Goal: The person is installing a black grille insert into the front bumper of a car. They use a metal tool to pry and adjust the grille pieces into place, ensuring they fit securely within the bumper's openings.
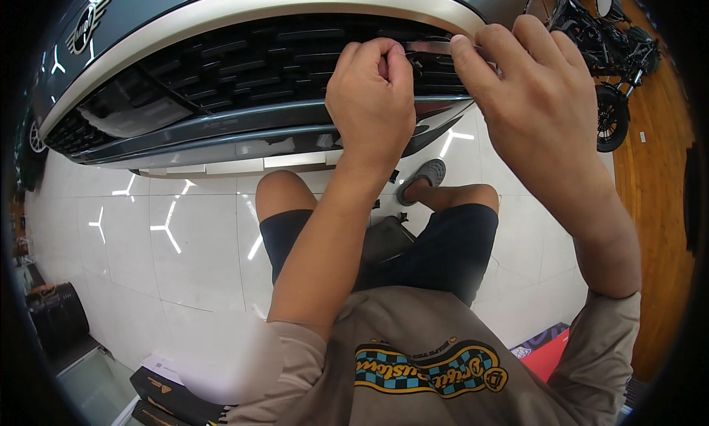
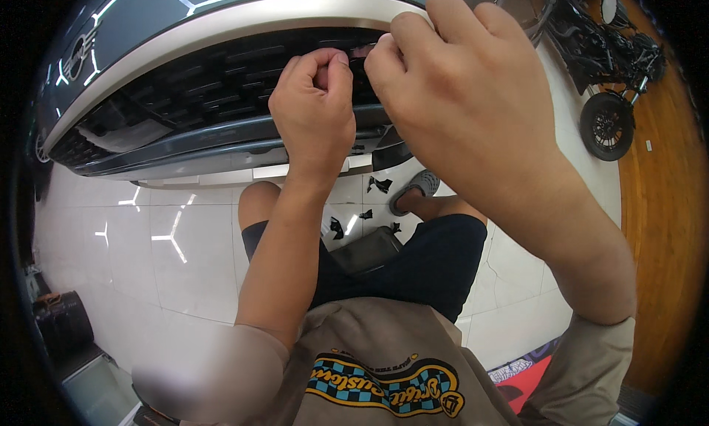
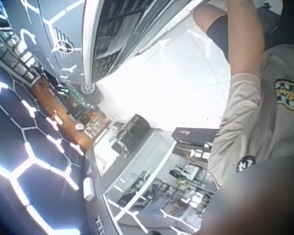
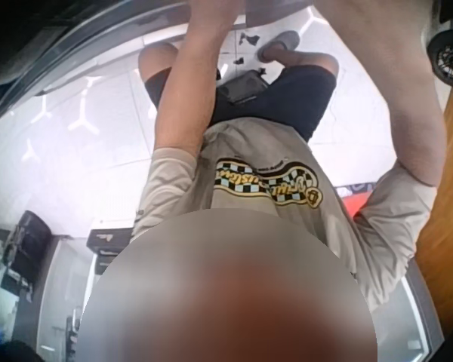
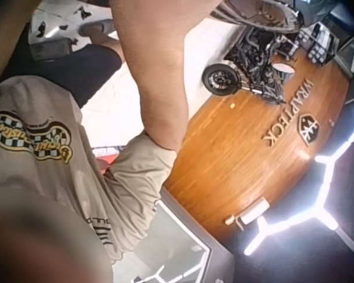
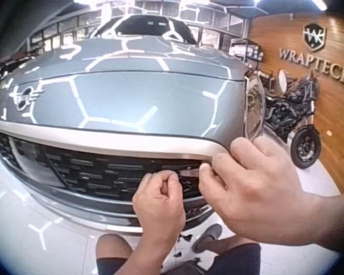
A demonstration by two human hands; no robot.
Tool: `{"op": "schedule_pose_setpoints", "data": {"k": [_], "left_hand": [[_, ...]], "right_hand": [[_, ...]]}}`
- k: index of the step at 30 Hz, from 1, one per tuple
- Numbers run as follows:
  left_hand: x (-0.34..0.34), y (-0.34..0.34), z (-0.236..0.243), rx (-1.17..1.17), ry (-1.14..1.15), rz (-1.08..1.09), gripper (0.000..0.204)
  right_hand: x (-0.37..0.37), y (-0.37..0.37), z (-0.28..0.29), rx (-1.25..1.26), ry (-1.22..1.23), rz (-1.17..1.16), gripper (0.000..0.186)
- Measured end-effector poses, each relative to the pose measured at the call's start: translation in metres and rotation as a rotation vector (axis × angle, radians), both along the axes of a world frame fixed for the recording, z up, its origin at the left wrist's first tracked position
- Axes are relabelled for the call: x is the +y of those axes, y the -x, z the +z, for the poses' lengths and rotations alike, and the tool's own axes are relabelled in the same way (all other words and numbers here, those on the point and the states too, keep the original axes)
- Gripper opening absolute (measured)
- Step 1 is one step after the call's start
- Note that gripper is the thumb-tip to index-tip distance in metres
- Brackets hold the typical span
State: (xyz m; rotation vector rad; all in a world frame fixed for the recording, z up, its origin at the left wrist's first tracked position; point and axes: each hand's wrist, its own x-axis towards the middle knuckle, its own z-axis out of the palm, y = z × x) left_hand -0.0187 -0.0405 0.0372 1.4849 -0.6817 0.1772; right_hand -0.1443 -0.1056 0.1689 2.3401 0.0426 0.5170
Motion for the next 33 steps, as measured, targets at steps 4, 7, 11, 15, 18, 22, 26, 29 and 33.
{"op": "schedule_pose_setpoints", "data": {"k": [4,7,11,15,18,22,26,29,33], "left_hand": [[-0.004,0.000,-0.007,-0.108,-0.014,0.067,0.009],[-0.006,-0.001,-0.010,-0.205,-0.039,0.115,0.008],[-0.006,-0.001,-0.012,-0.200,-0.028,0.126,0.010],[0.005,-0.012,-0.013,-0.243,0.023,0.048,0.014],[0.032,-0.020,-0.006,-0.099,-0.126,-0.026,0.020],[0.035,-0.035,0.002,-0.627,-0.254,0.064,0.020],[0.038,-0.038,0.019,-0.528,-0.369,-0.023,0.021],[0.037,-0.035,0.039,-0.104,-0.507,-0.199,0.025],[0.026,-0.028,0.039,0.238,-0.379,-0.255,0.028]], "right_hand": [[0.000,0.005,-0.008,-0.027,-0.025,-0.019,0.033],[-0.002,0.007,-0.012,-0.079,-0.051,-0.016,0.032],[-0.002,0.010,-0.013,-0.084,-0.113,-0.027,0.033],[-0.002,0.019,-0.016,-0.165,-0.242,0.016,0.024],[0.003,0.039,-0.030,-0.371,-0.711,-0.009,0.029],[0.039,0.055,-0.093,-0.671,-2.004,-0.045,0.032],[0.072,0.034,-0.158,-0.796,-2.484,0.221,0.034],[0.079,0.028,-0.163,-0.800,-2.547,0.222,0.033],[0.073,0.016,-0.160,-0.814,-2.571,0.198,0.031]]}}
